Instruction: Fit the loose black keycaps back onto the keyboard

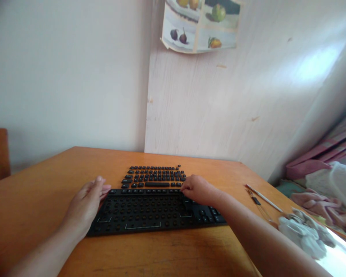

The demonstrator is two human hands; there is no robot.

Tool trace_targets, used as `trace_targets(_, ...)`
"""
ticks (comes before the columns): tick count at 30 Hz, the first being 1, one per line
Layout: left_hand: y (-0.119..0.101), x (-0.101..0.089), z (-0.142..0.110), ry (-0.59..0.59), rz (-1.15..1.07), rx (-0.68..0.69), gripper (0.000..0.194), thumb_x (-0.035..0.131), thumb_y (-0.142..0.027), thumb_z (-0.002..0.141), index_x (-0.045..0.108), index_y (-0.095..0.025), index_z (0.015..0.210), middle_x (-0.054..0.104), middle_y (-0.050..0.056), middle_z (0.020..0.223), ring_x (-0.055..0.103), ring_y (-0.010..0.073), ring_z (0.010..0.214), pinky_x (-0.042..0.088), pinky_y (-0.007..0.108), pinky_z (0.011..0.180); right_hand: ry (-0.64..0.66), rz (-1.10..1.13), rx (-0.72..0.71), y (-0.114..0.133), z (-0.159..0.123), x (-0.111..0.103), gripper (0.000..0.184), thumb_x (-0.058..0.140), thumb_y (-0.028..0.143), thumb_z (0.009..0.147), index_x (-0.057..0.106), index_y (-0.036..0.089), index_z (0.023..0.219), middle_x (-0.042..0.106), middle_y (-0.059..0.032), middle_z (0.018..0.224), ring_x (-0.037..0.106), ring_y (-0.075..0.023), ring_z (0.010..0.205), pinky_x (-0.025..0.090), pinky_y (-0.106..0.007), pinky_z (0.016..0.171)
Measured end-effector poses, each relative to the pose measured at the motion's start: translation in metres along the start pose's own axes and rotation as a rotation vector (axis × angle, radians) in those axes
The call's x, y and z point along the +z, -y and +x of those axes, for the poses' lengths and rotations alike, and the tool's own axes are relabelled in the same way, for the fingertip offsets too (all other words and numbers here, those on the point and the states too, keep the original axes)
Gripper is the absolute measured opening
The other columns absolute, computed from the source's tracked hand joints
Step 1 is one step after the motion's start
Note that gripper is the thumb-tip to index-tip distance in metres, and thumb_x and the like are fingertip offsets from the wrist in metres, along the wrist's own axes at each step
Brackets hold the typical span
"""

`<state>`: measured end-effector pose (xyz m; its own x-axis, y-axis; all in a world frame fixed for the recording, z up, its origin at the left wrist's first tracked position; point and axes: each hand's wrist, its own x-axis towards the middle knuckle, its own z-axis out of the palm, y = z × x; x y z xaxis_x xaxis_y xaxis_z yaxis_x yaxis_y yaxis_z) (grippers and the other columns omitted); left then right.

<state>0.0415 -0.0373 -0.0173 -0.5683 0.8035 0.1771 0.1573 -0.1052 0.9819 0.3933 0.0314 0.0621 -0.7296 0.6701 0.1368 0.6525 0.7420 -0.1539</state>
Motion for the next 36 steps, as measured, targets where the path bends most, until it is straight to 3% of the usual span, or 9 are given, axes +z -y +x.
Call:
trace_targets(4,-0.002,0.001,-0.001,0.000,-0.015,-0.009,0.058,0.050,-0.070,0.081,0.064,-0.016,0.098,0.073,0.013,0.098,0.070,0.0250,0.092,0.053,0.042,0.089,-0.078,0.051,0.096,-0.014,0.009,-0.002,0.023,0.054,0.018,0.082,0.077,0.019,0.082,0.074,-0.0039,0.082,0.063,-0.0159,0.078,0.045,-0.027,0.073)
trace_targets(9,-0.004,0.000,-0.001,0.011,-0.020,-0.027,0.058,0.050,-0.069,0.081,0.063,-0.016,0.101,0.073,0.013,0.099,0.069,0.0260,0.094,0.053,0.044,0.091,-0.107,0.002,0.328,-0.050,0.036,-0.003,0.022,0.056,0.022,0.082,0.077,0.018,0.085,0.074,-0.0049,0.087,0.065,-0.0176,0.082,0.046,-0.027,0.075)
trace_targets(14,-0.005,-0.002,-0.001,0.011,-0.014,-0.040,0.057,0.049,-0.068,0.082,0.063,-0.016,0.101,0.072,0.012,0.099,0.069,0.0261,0.095,0.053,0.045,0.093,-0.119,-0.041,0.418,-0.081,0.066,0.003,0.020,0.059,0.024,0.082,0.077,0.020,0.089,0.075,-0.0045,0.092,0.064,-0.0186,0.088,0.046,-0.025,0.077)
trace_targets(19,-0.008,-0.002,-0.003,0.003,-0.003,-0.063,0.057,0.049,-0.069,0.081,0.063,-0.017,0.100,0.073,0.012,0.098,0.069,0.0263,0.095,0.053,0.045,0.093,-0.097,-0.078,0.496,-0.103,0.090,0.017,0.030,0.057,0.021,0.082,0.075,0.019,0.106,0.073,-0.0085,0.107,0.064,-0.0209,0.097,0.046,-0.028,0.082)
trace_targets(26,-0.013,-0.002,-0.006,-0.014,-0.010,-0.073,0.057,0.051,-0.068,0.080,0.064,-0.016,0.098,0.073,0.012,0.096,0.070,0.0269,0.093,0.054,0.045,0.091,-0.036,-0.093,0.524,-0.114,0.111,0.026,0.032,0.062,0.028,0.082,0.073,0.023,0.112,0.071,-0.0086,0.109,0.064,-0.0211,0.096,0.047,-0.030,0.082)
trace_targets(36,-0.012,-0.001,-0.006,-0.008,-0.008,-0.078,0.057,0.051,-0.068,0.081,0.064,-0.016,0.100,0.073,0.012,0.098,0.069,0.0271,0.095,0.053,0.046,0.093,-0.004,-0.096,0.547,-0.120,0.118,0.030,0.025,0.064,0.033,0.082,0.076,0.026,0.103,0.072,-0.0066,0.105,0.064,-0.0192,0.093,0.046,-0.028,0.078)
